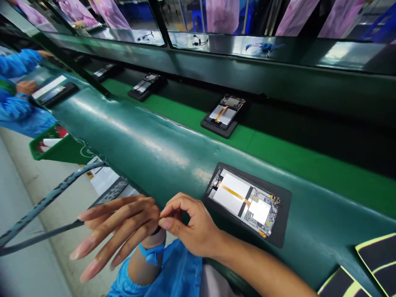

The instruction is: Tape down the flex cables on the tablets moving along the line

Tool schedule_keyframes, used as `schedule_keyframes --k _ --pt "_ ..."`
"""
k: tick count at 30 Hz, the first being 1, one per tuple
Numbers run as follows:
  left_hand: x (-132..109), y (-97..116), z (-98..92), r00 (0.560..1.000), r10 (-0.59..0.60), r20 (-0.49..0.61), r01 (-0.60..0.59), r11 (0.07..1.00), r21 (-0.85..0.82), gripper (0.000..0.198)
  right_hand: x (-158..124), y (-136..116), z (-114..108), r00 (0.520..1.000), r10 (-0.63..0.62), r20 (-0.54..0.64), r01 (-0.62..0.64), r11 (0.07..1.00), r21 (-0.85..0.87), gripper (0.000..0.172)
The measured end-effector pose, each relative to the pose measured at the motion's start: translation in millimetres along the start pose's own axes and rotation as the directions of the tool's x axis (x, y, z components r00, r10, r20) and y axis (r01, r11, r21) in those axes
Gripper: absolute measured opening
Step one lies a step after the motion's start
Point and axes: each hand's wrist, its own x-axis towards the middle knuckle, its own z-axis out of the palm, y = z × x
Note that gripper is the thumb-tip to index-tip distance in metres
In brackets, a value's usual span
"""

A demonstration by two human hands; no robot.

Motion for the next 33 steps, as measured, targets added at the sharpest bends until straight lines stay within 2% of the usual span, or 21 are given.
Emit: schedule_keyframes --k 9,13,17,20,23,25,27,29,31,33 --pt "-3 3 2.1 0.993 0.052 -0.102 -0.037 0.988 0.15 0.029 0 -1 0 0.999 0.018 0.042 -0.019 1.0 0.008 0.03" --pt "-1 -1 1.9 0.994 0.07 -0.087 -0.06 0.992 0.113 0.03 -2 -2 -1 1.0 0.011 0.018 -0.011 1.0 -0.016 0.03" --pt "-3 -5 1.9 0.992 0.086 -0.093 -0.08 0.995 0.067 0.031 -4 2 -1 0.998 0.02 -0.064 -0.024 0.997 -0.073 0.028" --pt "-3 -3 3.0 0.993 0.088 -0.083 -0.082 0.994 0.077 0.026 -3 4 -11 0.989 0.065 -0.13 -0.082 0.988 -0.132 0.026" --pt "0 6 3.9 0.99 0.021 -0.138 0.012 0.973 0.232 0.023 1 -3 -41 0.988 0.126 -0.084 -0.145 0.947 -0.285 0.024" --pt "2 16 3.6 0.975 -0.041 -0.216 0.142 0.869 0.473 0.026 8 -13 -69 0.985 0.175 -0.008 -0.16 0.881 -0.445 0.022" --pt "0 27 1.9 0.946 -0.058 -0.318 0.271 0.679 0.683 0.029 16 -22 -97 0.97 0.234 0.061 -0.147 0.772 -0.618 0.022" --pt "-4 37 -2.0 0.908 -0.044 -0.417 0.387 0.469 0.794 0.03 25 -28 -121 0.946 0.307 0.106 -0.126 0.647 -0.752 0.02" --pt "-11 43 -8.2 0.877 -0.051 -0.478 0.478 0.201 0.855 0.03 32 -30 -136 0.914 0.378 0.144 -0.09 0.536 -0.839 0.019" --pt "-20 44 -16.3 0.863 -0.061 -0.502 0.492 -0.134 0.86 0.028 36 -28 -141 0.876 0.445 0.185 -0.034 0.439 -0.898 0.017"
